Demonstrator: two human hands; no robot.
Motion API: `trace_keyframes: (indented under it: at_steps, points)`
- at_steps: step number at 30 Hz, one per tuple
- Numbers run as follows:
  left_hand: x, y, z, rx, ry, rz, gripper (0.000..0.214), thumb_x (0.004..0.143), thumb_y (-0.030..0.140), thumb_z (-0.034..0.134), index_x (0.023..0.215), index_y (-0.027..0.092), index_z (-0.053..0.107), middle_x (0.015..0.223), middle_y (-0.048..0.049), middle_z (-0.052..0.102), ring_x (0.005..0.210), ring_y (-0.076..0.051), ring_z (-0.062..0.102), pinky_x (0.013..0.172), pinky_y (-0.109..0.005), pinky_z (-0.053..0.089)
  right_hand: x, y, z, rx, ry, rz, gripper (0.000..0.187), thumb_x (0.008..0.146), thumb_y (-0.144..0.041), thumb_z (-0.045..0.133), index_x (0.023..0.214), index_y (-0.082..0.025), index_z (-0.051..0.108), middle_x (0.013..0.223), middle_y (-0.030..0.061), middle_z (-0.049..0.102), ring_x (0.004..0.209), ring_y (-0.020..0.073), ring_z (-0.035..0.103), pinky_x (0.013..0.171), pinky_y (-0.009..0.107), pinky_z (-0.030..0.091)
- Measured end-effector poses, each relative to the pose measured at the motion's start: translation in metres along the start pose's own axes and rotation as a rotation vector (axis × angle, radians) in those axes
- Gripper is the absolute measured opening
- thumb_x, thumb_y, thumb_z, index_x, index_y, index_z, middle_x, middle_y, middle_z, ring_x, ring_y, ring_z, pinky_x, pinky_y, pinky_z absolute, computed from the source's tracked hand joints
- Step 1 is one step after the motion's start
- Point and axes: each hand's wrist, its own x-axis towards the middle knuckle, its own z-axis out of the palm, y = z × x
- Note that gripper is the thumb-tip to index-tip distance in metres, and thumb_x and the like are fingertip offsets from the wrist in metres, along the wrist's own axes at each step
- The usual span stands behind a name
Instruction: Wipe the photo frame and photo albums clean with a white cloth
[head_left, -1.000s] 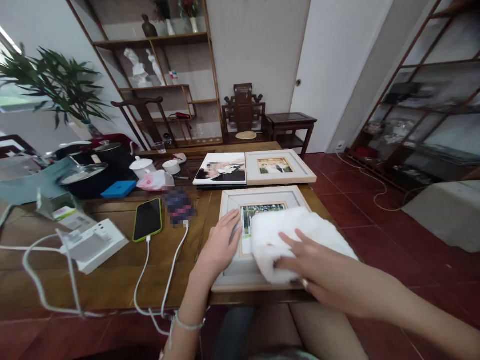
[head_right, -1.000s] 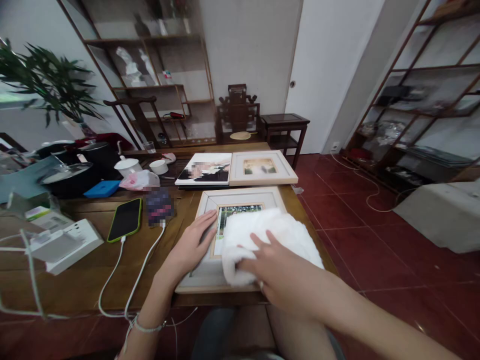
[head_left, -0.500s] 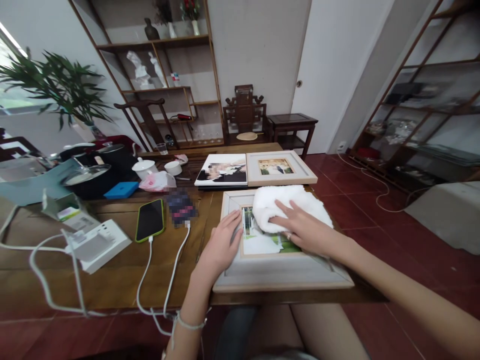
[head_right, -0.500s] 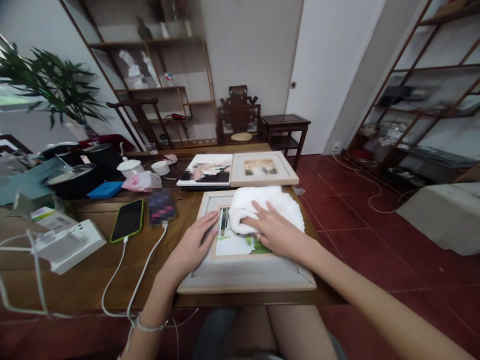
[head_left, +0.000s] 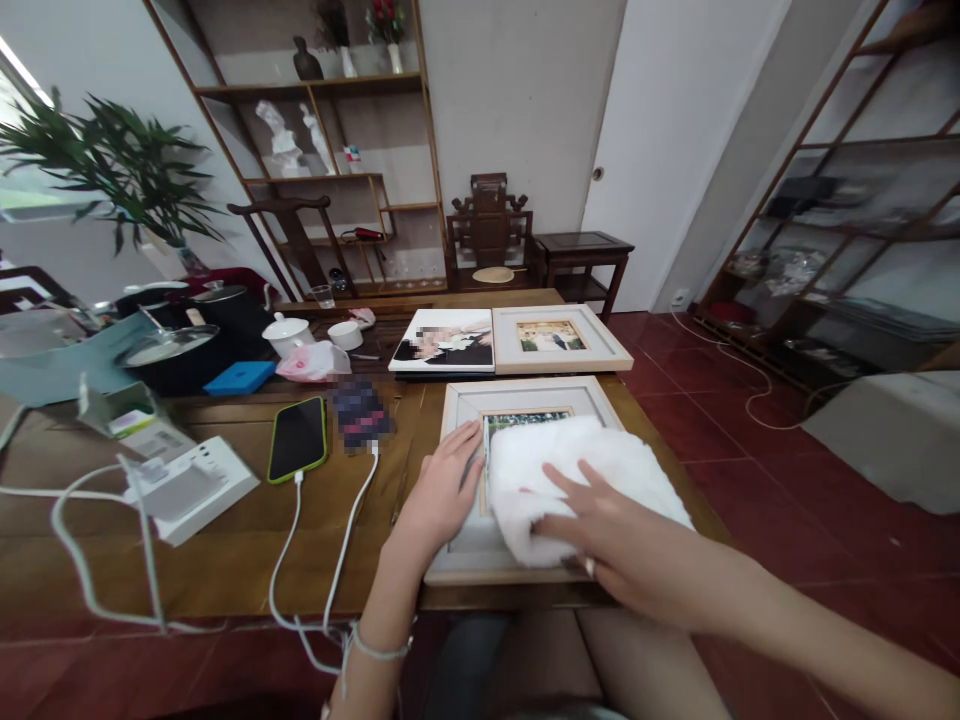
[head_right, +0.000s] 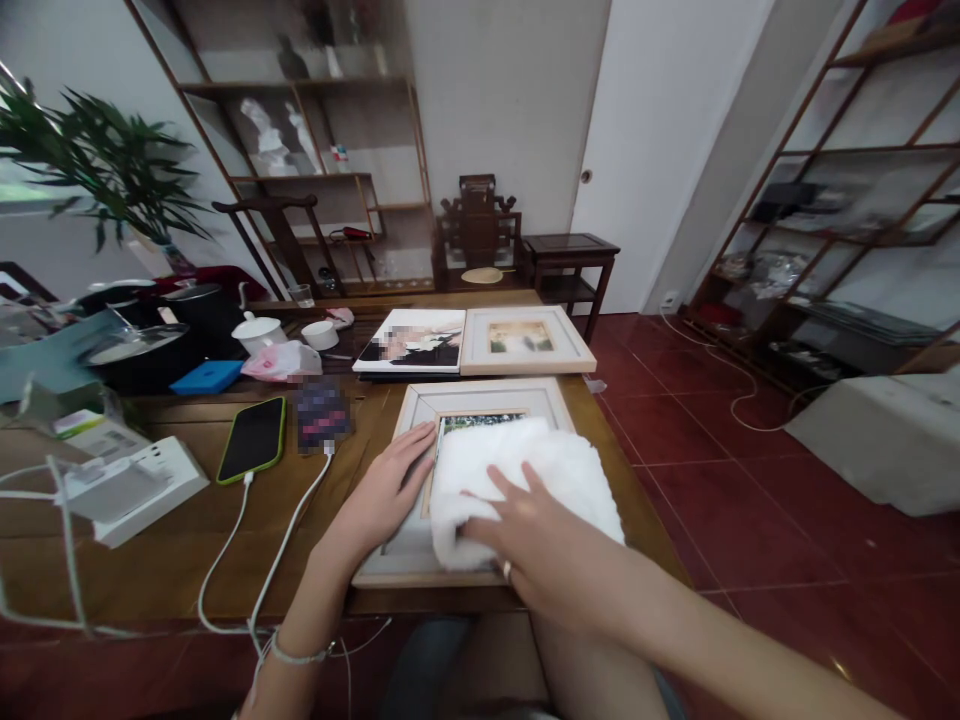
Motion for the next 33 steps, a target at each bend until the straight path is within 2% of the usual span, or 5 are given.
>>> trace_keyframes:
  at_steps: [9, 15, 22, 28, 33]
  points:
    - [-0.004, -0.001, 0.0, -0.063, 0.203, 0.051, 0.038, 0.091, 0.017, 0.032, 0.123, 0.014, 0.053, 0.135, -0.0132, 0.048, 0.127, -0.02, 0.043, 0.108, -0.039, 0.033, -0.022, -0.002, -0.006, 0.21, -0.04, 0.048, 0.053, 0.071, -0.002, 0.043, 0.116, -0.027, 0.055, 0.134, 0.0044, 0.049, 0.134, 0.024, 0.025, 0.107, 0.046, 0.026]
    - [-0.006, -0.002, 0.002, -0.054, 0.271, 0.009, 0.043, 0.088, 0.011, 0.032, 0.128, 0.014, 0.047, 0.136, -0.0145, 0.042, 0.129, -0.023, 0.039, 0.108, -0.042, 0.031, 0.013, 0.045, 0.006, 0.032, 0.28, 0.163, 0.042, 0.084, -0.009, 0.036, 0.122, -0.023, 0.048, 0.127, 0.0101, 0.052, 0.13, 0.0274, 0.033, 0.101, 0.05, 0.032]
    - [-0.005, -0.006, 0.003, -0.058, 0.354, -0.076, 0.046, 0.087, 0.013, 0.032, 0.131, 0.016, 0.042, 0.137, -0.0145, 0.04, 0.13, -0.024, 0.037, 0.108, -0.042, 0.03, 0.068, 0.034, 0.001, -0.114, 0.164, -0.032, 0.049, 0.077, -0.003, 0.043, 0.123, -0.02, 0.051, 0.128, 0.0132, 0.053, 0.135, 0.0312, 0.019, 0.104, 0.061, 0.017]
    - [-0.003, -0.004, 0.002, -0.102, 0.335, -0.284, 0.049, 0.087, 0.017, 0.035, 0.135, 0.01, 0.038, 0.136, -0.0165, 0.047, 0.127, -0.027, 0.043, 0.106, -0.044, 0.033, 0.011, 0.002, -0.007, 0.018, -0.024, -0.249, 0.048, 0.073, -0.001, 0.047, 0.115, -0.022, 0.056, 0.124, 0.0087, 0.057, 0.135, 0.0227, 0.023, 0.11, 0.049, 0.015]
    - [0.0, 0.003, -0.009, -0.28, 0.291, -0.493, 0.052, 0.088, 0.023, 0.045, 0.135, 0.003, 0.036, 0.127, -0.0211, 0.055, 0.119, -0.029, 0.052, 0.103, -0.044, 0.037, -0.038, 0.014, -0.008, 0.019, 0.069, -0.032, 0.06, 0.063, 0.005, 0.042, 0.111, -0.027, 0.057, 0.133, 0.0055, 0.051, 0.132, 0.0221, 0.031, 0.11, 0.05, 0.017]
